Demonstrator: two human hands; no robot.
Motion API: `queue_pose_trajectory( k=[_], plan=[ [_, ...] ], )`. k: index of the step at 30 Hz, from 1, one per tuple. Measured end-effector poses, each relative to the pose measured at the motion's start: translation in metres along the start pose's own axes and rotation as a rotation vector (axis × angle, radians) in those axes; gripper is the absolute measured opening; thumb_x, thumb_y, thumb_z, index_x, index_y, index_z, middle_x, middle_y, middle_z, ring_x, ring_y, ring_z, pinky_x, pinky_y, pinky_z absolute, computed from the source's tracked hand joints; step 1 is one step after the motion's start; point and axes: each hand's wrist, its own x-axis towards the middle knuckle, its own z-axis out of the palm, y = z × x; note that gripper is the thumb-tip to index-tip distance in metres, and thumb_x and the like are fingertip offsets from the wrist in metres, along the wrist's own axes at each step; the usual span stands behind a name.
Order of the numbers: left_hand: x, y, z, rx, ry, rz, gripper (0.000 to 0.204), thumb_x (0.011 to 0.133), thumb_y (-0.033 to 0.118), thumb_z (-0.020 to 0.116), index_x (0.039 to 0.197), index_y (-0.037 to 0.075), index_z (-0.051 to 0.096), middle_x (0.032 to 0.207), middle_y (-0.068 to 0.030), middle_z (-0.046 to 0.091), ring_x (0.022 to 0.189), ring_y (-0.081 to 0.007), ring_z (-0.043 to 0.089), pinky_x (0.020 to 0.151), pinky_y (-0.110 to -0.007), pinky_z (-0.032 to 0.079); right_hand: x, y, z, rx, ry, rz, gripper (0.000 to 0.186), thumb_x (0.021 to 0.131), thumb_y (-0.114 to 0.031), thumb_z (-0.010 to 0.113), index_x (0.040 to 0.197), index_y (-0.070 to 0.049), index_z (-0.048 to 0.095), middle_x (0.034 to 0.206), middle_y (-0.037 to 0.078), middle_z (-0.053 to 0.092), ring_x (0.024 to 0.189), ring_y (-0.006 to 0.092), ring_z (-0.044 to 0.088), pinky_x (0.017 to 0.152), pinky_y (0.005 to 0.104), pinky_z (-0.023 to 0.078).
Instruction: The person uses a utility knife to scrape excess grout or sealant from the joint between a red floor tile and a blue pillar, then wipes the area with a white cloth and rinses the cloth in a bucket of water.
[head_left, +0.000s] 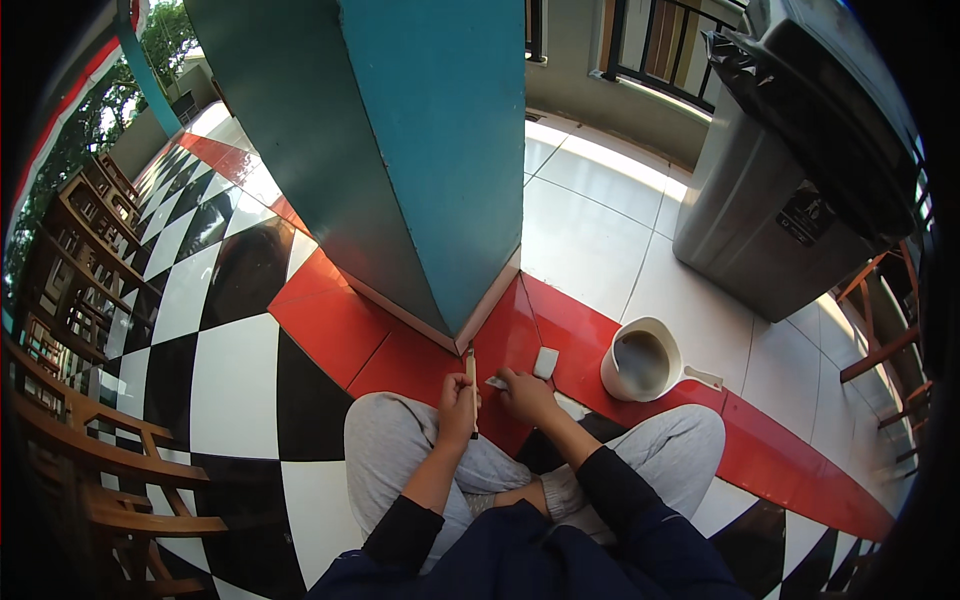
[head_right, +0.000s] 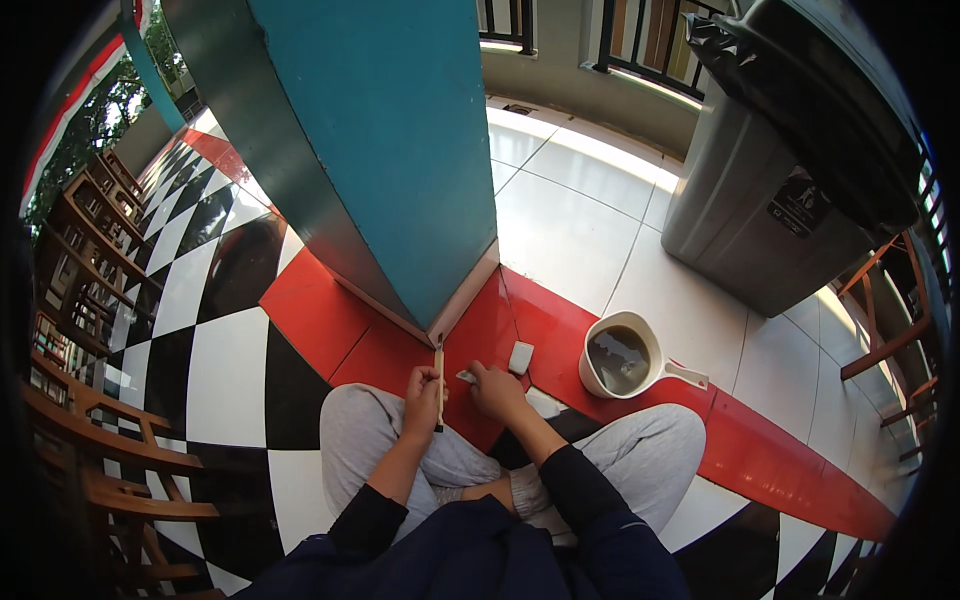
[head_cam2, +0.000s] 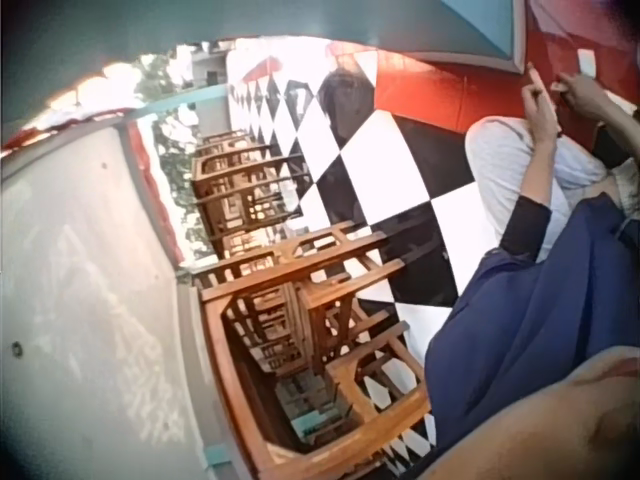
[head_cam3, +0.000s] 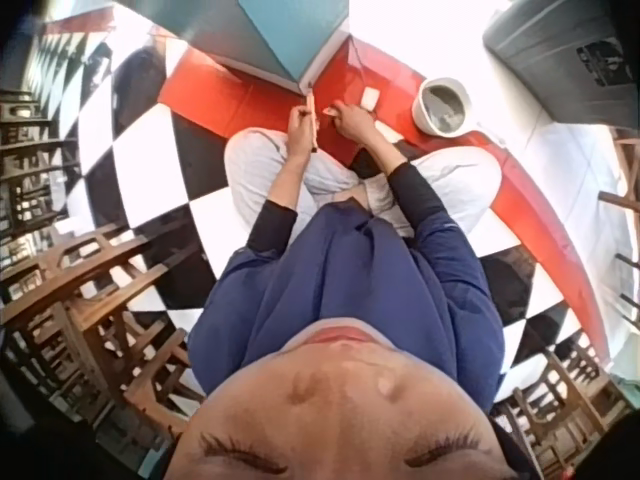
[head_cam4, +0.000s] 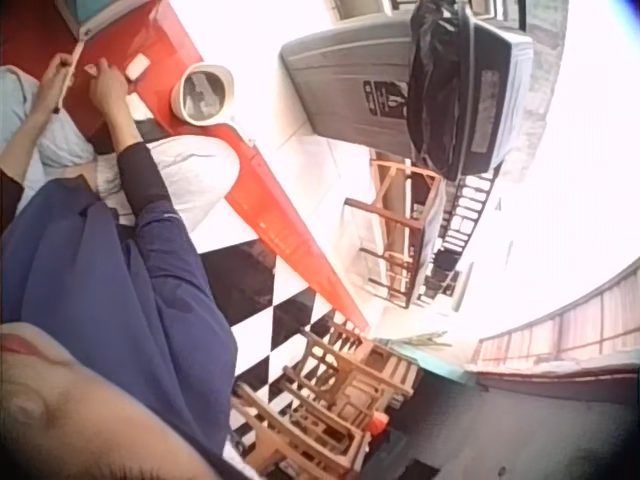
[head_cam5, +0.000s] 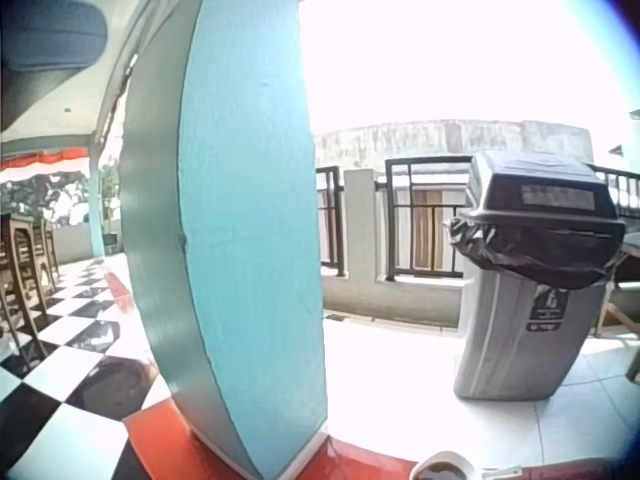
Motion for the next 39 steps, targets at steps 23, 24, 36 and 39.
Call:
queue_pose_trajectory(
  k=[23, 24, 36, 39],
  plan=[
    [-0.002, -0.026, 0.003, 0.18, -0.292, -0.095, 0.012, 0.086, 0.001, 0.04, 0.093, 0.008, 0.046, 0.072, -0.0009, 0.048, 0.056, -0.0069, 0.046, 0.047, -0.021, 0.037, -0.021, 0.112, -0.132, -0.049, 0.17, 0.756, 0.053, 0.078, -0.006, 0.055, 0.129, -0.005, 0.042, 0.12, 0.028, 0.055, 0.113, 0.0401, 0.055, 0.096, 0.0456, 0.043],
    [-0.001, -0.026, 0.002, 0.18, -0.293, -0.103, 0.011, 0.086, 0.001, 0.04, 0.093, 0.008, 0.046, 0.072, -0.0008, 0.048, 0.056, -0.0069, 0.046, 0.047, -0.021, 0.037, -0.029, 0.102, -0.139, -0.037, 0.208, 0.757, 0.052, 0.077, -0.003, 0.052, 0.128, -0.005, 0.042, 0.119, 0.028, 0.056, 0.112, 0.0383, 0.056, 0.096, 0.0438, 0.044],
    [0.002, -0.034, 0.006, 0.181, -0.295, -0.117, 0.01, 0.087, 0.002, 0.041, 0.092, 0.008, 0.046, 0.072, -0.0005, 0.048, 0.055, -0.0069, 0.045, 0.046, -0.021, 0.036, -0.033, 0.125, -0.157, 0.226, 0.702, 0.607, 0.04, 0.088, -0.039, 0.057, 0.098, -0.001, 0.057, 0.095, 0.022, 0.065, 0.092, 0.0375, 0.062, 0.079, 0.0419, 0.048],
    [0.001, -0.03, 0.004, 0.204, -0.307, -0.132, 0.011, 0.087, 0.001, 0.041, 0.092, 0.009, 0.046, 0.073, -0.001, 0.049, 0.057, -0.0074, 0.047, 0.05, -0.021, 0.039, -0.027, 0.118, -0.151, 0.184, 0.736, 0.669, 0.055, 0.086, -0.054, 0.055, 0.1, -0.002, 0.059, 0.096, 0.023, 0.065, 0.093, 0.038, 0.062, 0.08, 0.0439, 0.047]
  ],
)
